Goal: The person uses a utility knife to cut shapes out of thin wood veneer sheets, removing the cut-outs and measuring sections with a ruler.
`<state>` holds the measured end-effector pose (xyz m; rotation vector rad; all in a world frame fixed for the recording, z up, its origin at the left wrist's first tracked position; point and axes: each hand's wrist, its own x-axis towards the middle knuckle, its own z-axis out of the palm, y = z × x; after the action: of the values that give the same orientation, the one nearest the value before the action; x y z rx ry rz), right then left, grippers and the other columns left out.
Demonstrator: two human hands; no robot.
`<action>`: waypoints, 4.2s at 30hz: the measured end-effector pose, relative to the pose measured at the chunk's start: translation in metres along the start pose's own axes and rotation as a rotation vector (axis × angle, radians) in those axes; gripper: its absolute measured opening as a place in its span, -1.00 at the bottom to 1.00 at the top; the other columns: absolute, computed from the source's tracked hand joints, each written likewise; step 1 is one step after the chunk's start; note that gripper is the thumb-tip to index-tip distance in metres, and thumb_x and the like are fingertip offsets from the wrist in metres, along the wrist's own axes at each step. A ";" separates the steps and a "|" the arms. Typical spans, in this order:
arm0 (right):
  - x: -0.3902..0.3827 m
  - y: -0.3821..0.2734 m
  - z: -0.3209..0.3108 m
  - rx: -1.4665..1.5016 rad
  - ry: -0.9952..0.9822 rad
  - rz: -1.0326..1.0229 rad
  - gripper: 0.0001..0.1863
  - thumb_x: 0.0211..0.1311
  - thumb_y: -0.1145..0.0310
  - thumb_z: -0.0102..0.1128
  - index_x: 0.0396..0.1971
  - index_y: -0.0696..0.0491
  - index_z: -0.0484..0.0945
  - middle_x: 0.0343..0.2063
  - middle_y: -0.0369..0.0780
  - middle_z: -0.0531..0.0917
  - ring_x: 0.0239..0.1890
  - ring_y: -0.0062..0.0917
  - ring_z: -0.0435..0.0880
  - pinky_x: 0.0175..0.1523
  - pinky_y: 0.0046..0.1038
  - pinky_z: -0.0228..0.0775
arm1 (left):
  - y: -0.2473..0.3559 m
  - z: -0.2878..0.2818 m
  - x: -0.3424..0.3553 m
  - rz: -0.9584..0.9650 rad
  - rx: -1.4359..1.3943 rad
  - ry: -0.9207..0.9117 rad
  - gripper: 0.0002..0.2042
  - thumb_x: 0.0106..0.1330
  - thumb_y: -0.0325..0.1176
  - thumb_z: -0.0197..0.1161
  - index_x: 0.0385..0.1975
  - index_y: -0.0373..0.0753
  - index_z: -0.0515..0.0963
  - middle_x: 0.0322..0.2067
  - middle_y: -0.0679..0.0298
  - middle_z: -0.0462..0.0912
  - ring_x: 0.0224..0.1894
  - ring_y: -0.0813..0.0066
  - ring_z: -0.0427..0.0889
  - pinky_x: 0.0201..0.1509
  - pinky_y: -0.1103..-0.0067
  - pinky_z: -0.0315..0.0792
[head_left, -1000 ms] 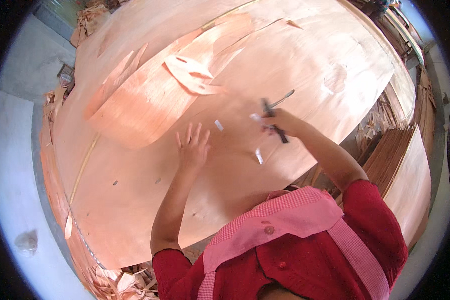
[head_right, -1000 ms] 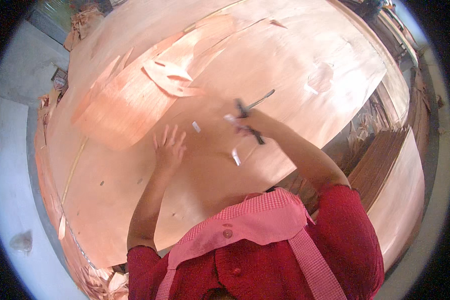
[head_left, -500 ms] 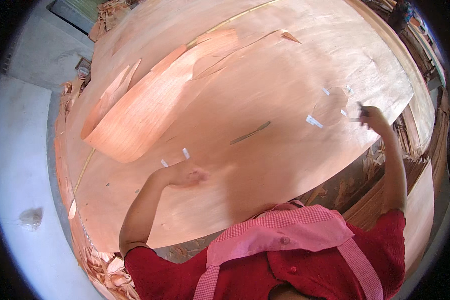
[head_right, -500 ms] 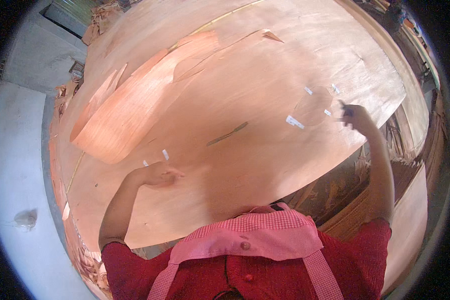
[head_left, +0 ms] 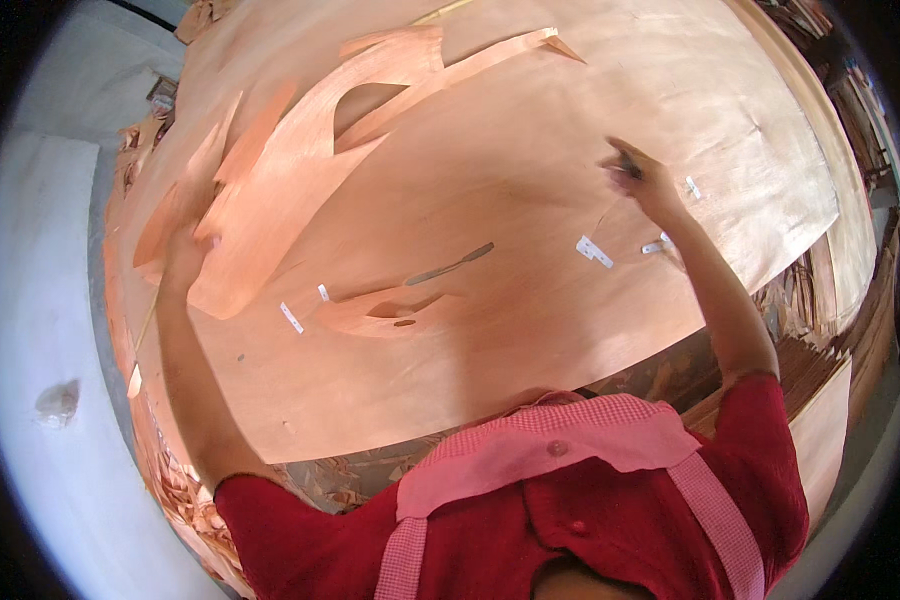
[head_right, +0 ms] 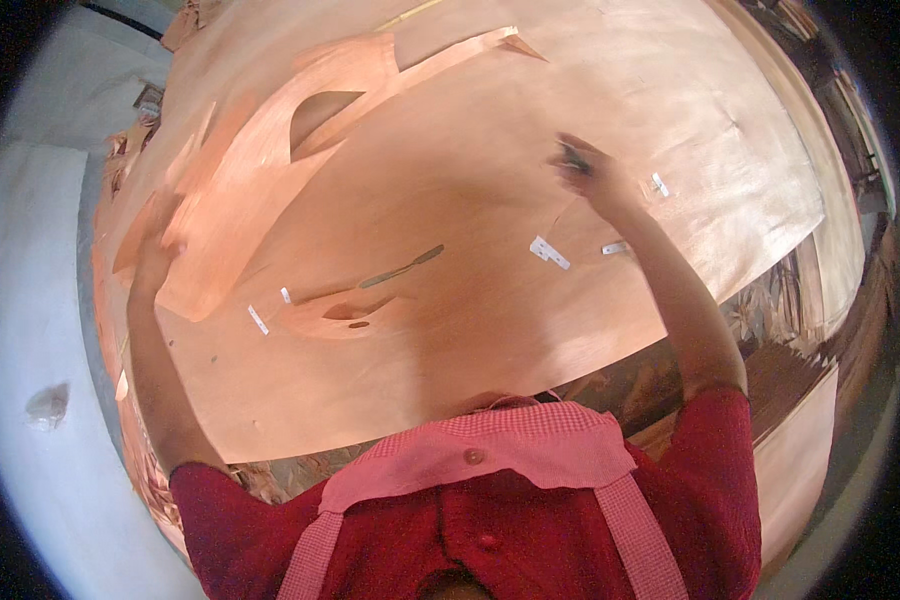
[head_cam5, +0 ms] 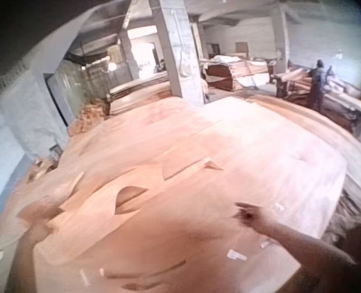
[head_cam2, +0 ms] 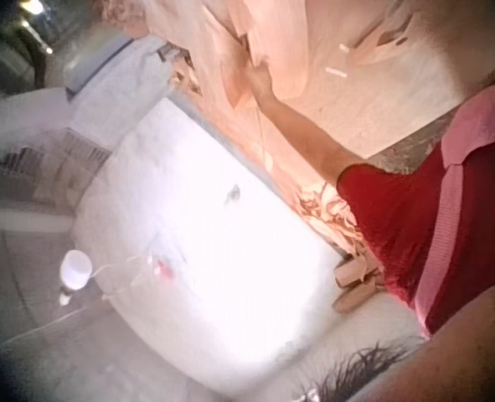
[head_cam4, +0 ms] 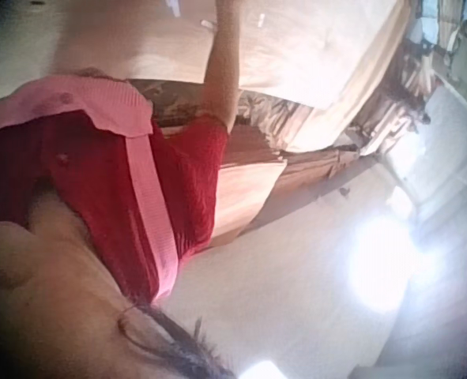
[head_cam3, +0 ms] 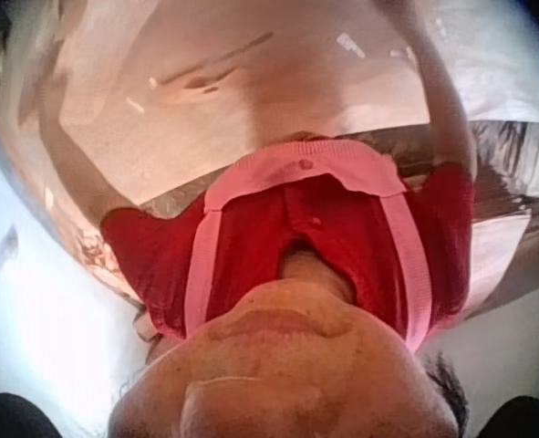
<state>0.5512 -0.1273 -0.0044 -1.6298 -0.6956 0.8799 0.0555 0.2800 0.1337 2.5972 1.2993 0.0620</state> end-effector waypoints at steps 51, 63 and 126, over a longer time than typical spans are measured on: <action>-0.063 -0.013 0.260 -0.704 -0.587 -0.130 -0.68 0.12 0.43 -0.03 -0.08 0.09 0.39 -0.24 -0.04 0.56 -0.21 -0.28 0.57 -0.15 -0.22 0.38 | 0.142 0.269 -0.145 -0.272 -0.580 0.446 -0.66 0.22 -0.25 0.04 -0.02 -0.20 0.41 0.12 0.19 0.30 0.18 0.21 0.21 0.22 0.37 0.13; -0.064 0.006 0.292 -1.284 -0.660 -0.389 -0.65 0.20 0.39 -0.21 0.01 -0.03 0.25 -0.18 -0.08 0.54 -0.20 -0.24 0.57 -0.12 -0.22 0.39 | 0.161 0.290 -0.139 -0.240 -0.104 0.558 -0.54 0.13 -0.17 0.13 -0.02 -0.33 0.37 0.03 0.07 0.39 0.15 0.17 0.26 0.17 0.30 0.18; -0.029 0.046 0.131 -0.816 -0.013 -0.515 -0.38 -0.01 -0.01 0.21 0.06 -0.06 0.36 -0.26 -0.04 0.58 -0.22 -0.18 0.57 -0.10 -0.23 0.37 | 0.222 0.276 -0.129 0.180 0.128 0.342 -0.75 0.11 -0.32 0.06 -0.21 -0.19 0.47 -0.19 0.28 0.44 -0.10 0.26 0.44 -0.15 0.31 0.41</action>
<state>0.4259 -0.0909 -0.0597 -1.9845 -1.5340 0.2177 0.1912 -0.0029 -0.0747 2.9019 1.1988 0.4882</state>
